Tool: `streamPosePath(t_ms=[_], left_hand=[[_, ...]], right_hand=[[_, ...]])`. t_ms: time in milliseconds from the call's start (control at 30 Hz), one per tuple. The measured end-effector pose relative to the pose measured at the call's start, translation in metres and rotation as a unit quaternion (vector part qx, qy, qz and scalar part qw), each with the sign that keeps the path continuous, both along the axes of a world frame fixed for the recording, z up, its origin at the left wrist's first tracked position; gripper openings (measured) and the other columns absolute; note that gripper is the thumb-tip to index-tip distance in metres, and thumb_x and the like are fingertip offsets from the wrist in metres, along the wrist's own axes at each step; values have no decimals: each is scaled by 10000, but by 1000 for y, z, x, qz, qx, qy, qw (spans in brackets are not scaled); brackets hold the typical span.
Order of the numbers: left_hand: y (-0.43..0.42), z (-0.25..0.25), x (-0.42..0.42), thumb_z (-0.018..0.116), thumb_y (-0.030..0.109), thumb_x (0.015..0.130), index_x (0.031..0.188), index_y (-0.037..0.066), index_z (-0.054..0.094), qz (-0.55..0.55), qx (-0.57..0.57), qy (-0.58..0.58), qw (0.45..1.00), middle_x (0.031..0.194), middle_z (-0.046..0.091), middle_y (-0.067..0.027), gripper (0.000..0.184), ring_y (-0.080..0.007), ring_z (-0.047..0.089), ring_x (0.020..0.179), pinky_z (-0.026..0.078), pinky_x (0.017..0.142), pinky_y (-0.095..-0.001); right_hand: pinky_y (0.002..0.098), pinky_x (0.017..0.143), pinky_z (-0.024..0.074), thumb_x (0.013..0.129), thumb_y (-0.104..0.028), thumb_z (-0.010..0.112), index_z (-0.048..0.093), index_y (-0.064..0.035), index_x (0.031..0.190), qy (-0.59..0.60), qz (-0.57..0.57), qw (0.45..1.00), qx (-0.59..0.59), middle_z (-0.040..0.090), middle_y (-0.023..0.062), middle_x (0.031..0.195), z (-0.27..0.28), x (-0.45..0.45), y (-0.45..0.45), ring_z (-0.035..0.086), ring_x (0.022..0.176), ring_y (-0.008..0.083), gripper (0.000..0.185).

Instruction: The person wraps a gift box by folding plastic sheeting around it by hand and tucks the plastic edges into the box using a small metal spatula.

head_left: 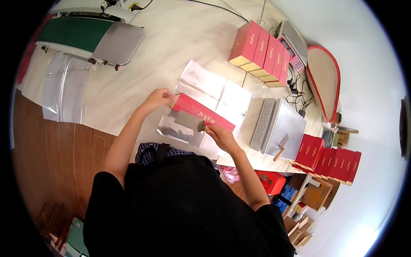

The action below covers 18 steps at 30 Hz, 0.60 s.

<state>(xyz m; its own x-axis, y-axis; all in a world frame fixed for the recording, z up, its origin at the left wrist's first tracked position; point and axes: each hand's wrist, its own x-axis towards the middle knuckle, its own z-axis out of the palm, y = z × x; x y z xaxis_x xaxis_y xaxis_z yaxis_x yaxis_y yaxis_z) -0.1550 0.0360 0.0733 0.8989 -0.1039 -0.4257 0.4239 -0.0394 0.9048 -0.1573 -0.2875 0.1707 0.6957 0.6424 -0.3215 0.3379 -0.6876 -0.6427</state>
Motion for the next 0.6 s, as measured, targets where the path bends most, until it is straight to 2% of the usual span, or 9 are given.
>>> streamPosePath(t_ms=[33,67,133,233,300,367,600], left_hand=[[-1,-2,1,682,250,931,958,-12,674,-4,19,-1,1000,955,732,-99,264,-142,686,900,520,802,-283],[-1,-4,1,682,250,931,958,-12,674,0,17,0,1000,955,732,-99,264,-142,686,900,520,802,-283],[-4,-7,2,677,212,935,906,-1,647,32,-48,-3,998,920,734,-101,217,-137,690,851,525,750,-277],[-2,-7,5,665,196,945,881,1,624,3,-9,-12,1000,904,734,-109,210,-133,689,833,523,750,-280],[0,-7,7,658,189,953,886,11,615,-10,-11,-3,1000,909,730,-99,195,-144,692,864,520,775,-282],[1,-6,8,651,183,961,891,21,605,-25,-12,5,1000,915,725,-90,182,-155,695,896,517,799,-284],[1,-9,8,631,166,968,891,12,602,-32,17,1,999,920,719,-91,174,-150,690,897,514,788,-279]], right_hand=[[444,721,511,987,-297,562,636,-82,1115,2,5,1000,-1,675,173,951,3,6,2,643,869,387,261],[447,715,510,987,-314,558,635,-99,1116,9,0,999,-37,677,169,940,6,12,4,644,863,388,262],[453,701,513,986,-356,551,636,-146,1119,11,-5,998,-69,684,153,914,4,23,4,648,833,391,263],[452,703,519,988,-349,547,637,-168,1138,-23,-15,997,-77,690,140,909,8,32,4,654,821,386,252],[442,739,518,993,-317,553,640,-141,1177,-7,-19,993,-116,691,163,942,5,40,3,659,867,380,269],[426,690,530,978,-306,565,657,-133,1100,-83,-34,994,-57,701,130,928,1,42,2,669,822,352,230],[425,666,528,977,-292,569,661,-125,1081,-102,-112,985,-87,703,129,914,-5,29,10,672,788,350,217]])
